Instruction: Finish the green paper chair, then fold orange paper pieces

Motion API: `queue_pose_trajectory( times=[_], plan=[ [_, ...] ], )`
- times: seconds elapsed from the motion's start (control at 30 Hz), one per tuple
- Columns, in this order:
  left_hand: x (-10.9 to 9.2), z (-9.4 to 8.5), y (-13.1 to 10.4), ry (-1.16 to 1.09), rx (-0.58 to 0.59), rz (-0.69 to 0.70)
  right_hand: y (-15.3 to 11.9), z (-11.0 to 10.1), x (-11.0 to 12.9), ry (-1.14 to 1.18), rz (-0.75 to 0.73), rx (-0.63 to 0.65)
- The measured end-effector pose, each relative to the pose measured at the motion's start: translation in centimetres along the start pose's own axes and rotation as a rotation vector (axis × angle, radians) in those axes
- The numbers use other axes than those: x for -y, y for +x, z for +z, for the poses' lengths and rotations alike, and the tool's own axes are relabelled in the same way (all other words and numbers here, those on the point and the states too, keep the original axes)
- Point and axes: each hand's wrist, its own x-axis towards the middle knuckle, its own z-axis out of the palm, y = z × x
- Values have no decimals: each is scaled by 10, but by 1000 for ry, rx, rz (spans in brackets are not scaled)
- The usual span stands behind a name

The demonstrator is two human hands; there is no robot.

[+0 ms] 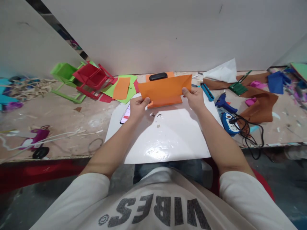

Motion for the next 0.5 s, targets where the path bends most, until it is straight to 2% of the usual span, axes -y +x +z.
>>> queue_pose_trajectory(
  times=[0.27,0.5],
  plan=[
    [-17,-5,-9,-50,95,34,-6,8,10,-30,-31,-44],
    [-19,-1,-9,51,-67,23,-17,22,14,-32,-48,-120]
  ],
)
